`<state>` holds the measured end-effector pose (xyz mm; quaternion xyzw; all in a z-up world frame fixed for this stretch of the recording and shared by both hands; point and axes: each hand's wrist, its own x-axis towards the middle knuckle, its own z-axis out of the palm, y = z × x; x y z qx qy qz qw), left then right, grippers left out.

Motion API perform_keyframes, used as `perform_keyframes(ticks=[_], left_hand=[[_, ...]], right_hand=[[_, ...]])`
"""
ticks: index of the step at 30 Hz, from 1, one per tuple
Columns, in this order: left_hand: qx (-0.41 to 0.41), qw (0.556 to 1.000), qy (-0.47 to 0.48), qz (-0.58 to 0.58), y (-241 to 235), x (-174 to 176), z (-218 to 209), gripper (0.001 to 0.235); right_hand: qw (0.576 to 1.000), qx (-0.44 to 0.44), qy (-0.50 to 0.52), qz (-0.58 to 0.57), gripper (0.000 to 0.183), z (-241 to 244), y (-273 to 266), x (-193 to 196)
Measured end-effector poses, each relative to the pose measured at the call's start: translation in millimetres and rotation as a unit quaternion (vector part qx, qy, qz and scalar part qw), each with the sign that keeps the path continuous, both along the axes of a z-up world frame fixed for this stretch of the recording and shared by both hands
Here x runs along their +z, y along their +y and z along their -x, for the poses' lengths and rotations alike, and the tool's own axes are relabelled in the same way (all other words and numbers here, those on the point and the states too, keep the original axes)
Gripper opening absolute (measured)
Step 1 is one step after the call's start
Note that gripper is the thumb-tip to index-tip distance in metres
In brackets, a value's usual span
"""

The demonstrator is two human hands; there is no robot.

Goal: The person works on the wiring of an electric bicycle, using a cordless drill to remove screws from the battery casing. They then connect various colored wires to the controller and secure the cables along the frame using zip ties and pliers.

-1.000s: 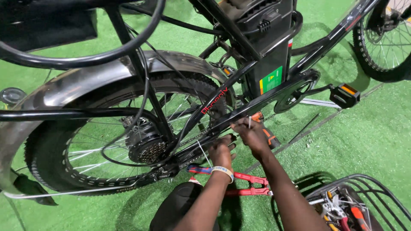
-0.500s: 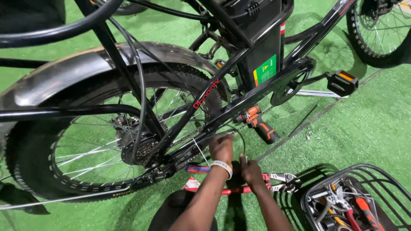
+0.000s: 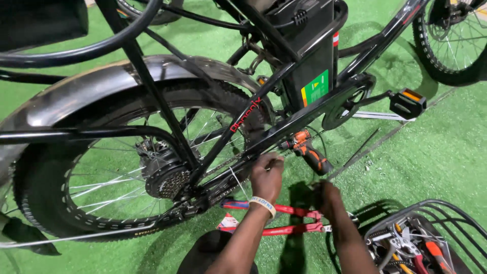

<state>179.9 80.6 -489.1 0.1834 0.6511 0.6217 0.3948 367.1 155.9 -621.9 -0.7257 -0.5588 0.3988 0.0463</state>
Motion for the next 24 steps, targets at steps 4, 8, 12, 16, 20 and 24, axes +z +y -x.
perform_keyframes(ticks=[4,8,12,16,20,24], left_hand=[[-0.072,0.985,0.109,0.110,3.0,-4.8,-7.8,0.020],[-0.110,0.970,0.136,0.169,9.3,-27.7,-4.5,0.020],[-0.157,0.931,0.292,0.153,1.8,-39.3,-7.0,0.025],[-0.215,0.908,0.286,0.218,-4.6,-5.4,-0.9,0.013],[-0.107,0.942,0.246,0.200,8.3,-29.2,6.0,0.008],[-0.055,0.967,0.196,0.155,11.7,-24.9,2.1,0.008]], right_hand=[[0.913,-0.213,0.336,0.096,0.026,55.7,-33.8,28.0],[0.851,-0.331,0.406,0.038,0.037,75.9,-41.2,36.6],[0.840,-0.285,0.460,0.029,0.037,80.5,-53.4,79.7],[0.861,-0.260,0.438,0.010,0.039,81.9,-51.0,78.2],[0.993,-0.045,0.076,-0.084,0.070,64.1,-39.0,98.3],[0.916,0.004,0.080,-0.393,0.030,72.3,-46.8,123.6]])
